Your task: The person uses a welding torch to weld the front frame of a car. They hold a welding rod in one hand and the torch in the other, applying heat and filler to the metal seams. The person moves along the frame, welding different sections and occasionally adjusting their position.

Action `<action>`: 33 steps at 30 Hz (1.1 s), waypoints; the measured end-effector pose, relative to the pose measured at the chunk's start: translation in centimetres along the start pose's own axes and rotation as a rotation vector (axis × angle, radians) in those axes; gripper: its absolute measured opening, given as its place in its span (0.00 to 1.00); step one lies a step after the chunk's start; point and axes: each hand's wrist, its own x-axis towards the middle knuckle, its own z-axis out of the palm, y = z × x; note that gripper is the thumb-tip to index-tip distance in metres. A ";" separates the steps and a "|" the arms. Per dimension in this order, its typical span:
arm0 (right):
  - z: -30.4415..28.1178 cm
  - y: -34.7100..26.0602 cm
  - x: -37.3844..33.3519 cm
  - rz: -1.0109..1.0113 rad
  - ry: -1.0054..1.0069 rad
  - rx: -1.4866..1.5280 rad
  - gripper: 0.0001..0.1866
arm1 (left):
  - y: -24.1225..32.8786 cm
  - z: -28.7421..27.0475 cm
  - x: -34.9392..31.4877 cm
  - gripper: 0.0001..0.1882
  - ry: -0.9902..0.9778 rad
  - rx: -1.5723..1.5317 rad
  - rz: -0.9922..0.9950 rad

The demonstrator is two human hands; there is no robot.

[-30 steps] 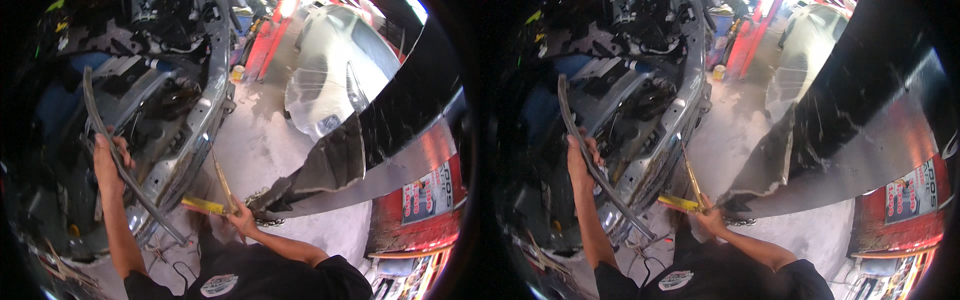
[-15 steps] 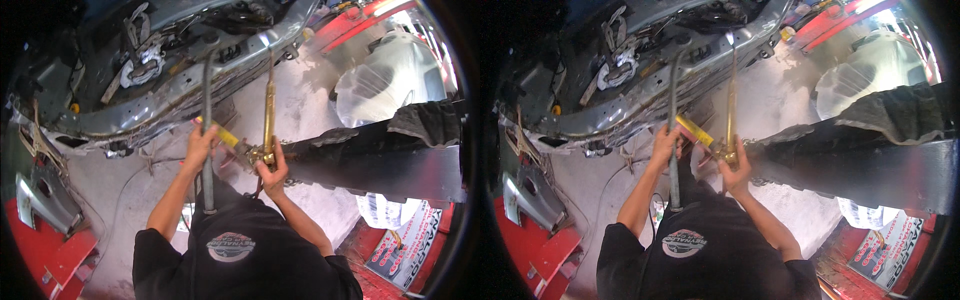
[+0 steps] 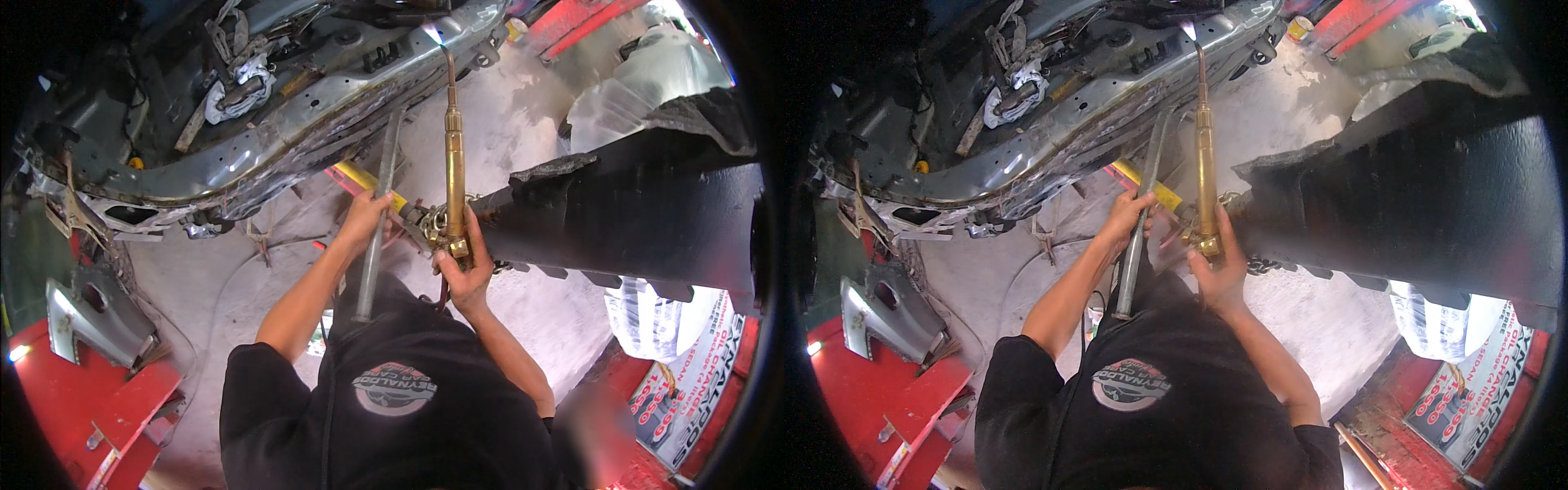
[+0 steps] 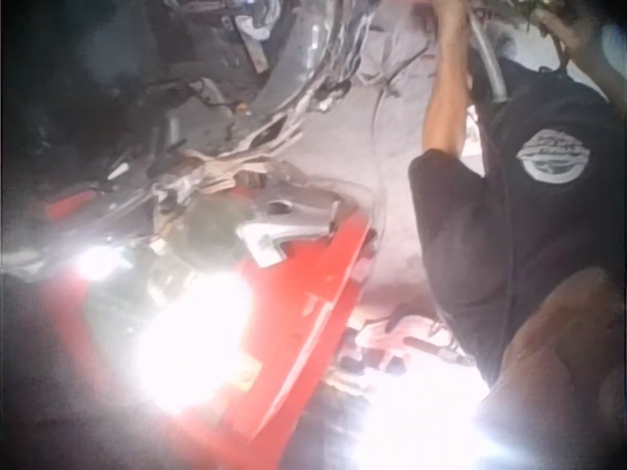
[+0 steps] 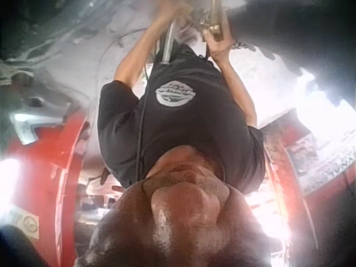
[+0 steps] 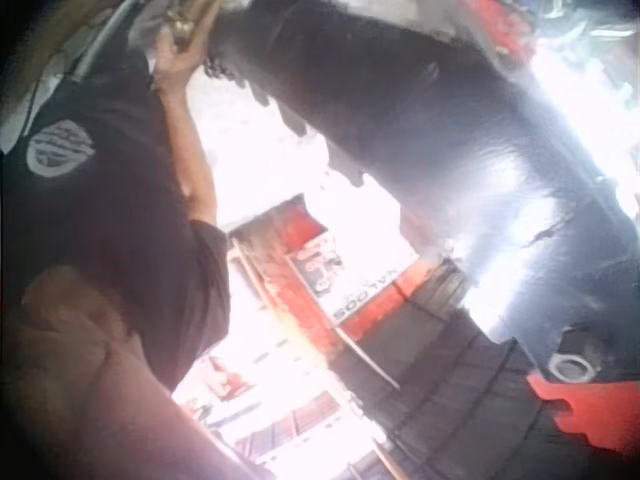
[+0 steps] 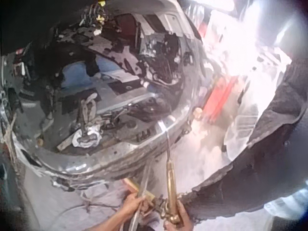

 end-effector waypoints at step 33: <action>-0.9 -1.6 0.0 -0.047 -0.014 0.037 0.40 | 6.2 -0.4 -0.5 0.12 -0.233 -0.645 -0.005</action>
